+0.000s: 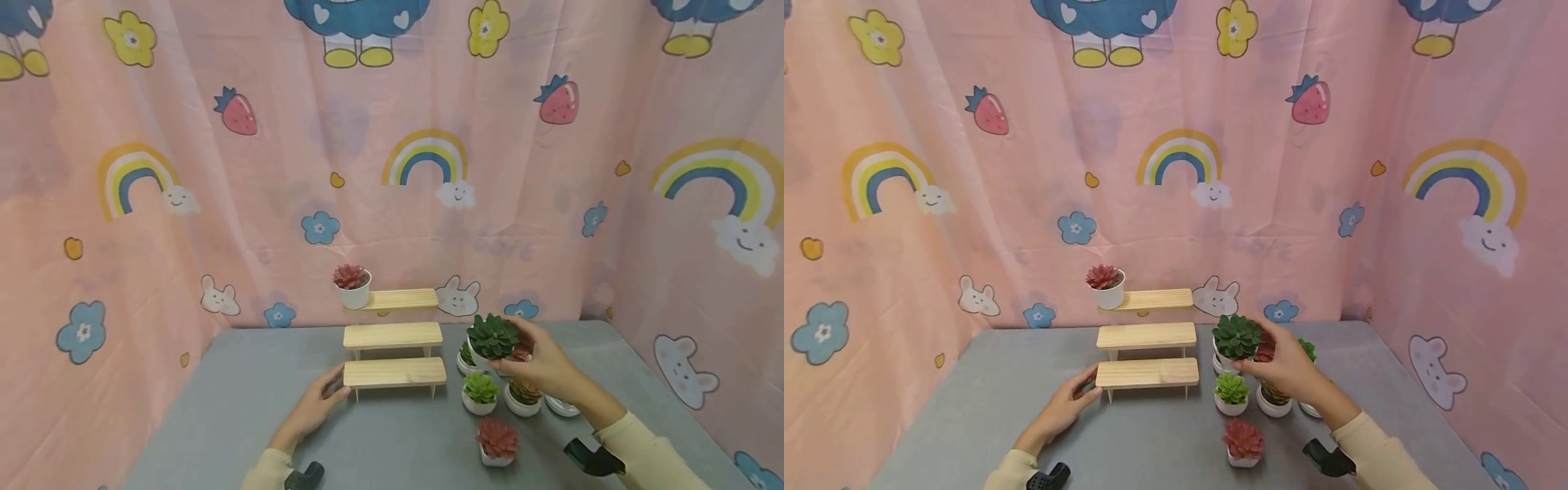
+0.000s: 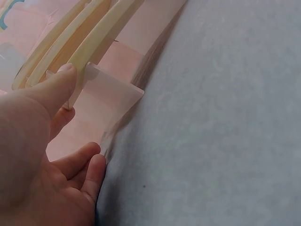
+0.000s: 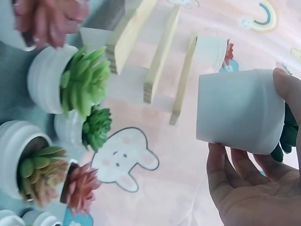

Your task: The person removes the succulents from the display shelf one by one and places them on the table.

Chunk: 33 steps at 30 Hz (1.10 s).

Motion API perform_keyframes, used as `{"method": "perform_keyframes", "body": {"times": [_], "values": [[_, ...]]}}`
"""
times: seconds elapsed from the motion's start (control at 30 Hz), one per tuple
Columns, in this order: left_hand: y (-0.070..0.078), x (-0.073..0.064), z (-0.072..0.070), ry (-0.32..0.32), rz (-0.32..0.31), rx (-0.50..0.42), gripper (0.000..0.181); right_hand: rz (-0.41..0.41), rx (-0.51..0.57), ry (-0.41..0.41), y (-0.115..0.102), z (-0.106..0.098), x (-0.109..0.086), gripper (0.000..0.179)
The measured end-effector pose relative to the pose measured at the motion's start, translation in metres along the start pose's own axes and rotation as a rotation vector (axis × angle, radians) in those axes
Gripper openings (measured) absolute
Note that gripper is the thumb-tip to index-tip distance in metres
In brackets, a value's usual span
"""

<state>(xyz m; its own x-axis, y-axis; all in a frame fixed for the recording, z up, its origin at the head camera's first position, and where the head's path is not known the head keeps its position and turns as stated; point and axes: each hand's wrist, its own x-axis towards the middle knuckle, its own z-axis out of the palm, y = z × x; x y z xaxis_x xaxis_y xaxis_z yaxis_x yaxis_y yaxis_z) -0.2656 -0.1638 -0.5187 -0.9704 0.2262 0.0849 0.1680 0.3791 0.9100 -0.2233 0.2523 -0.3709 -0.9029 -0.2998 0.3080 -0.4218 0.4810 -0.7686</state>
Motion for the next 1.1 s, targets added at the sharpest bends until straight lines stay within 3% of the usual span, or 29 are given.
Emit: {"method": "perform_keyframes", "body": {"times": [0.27,0.9,1.1], "values": [[0.001,0.000,0.002,-0.002,-0.001,-0.010,0.063,-0.029,-0.027,0.003,0.011,-0.009,-0.017,0.072],[0.000,0.002,-0.001,-0.001,0.005,0.010,0.063,0.133,-0.036,-0.027,0.029,-0.014,-0.050,0.074],[-0.002,0.001,-0.001,0.003,-0.001,0.017,0.062,0.124,0.005,-0.002,0.036,-0.014,-0.063,0.073]]}}
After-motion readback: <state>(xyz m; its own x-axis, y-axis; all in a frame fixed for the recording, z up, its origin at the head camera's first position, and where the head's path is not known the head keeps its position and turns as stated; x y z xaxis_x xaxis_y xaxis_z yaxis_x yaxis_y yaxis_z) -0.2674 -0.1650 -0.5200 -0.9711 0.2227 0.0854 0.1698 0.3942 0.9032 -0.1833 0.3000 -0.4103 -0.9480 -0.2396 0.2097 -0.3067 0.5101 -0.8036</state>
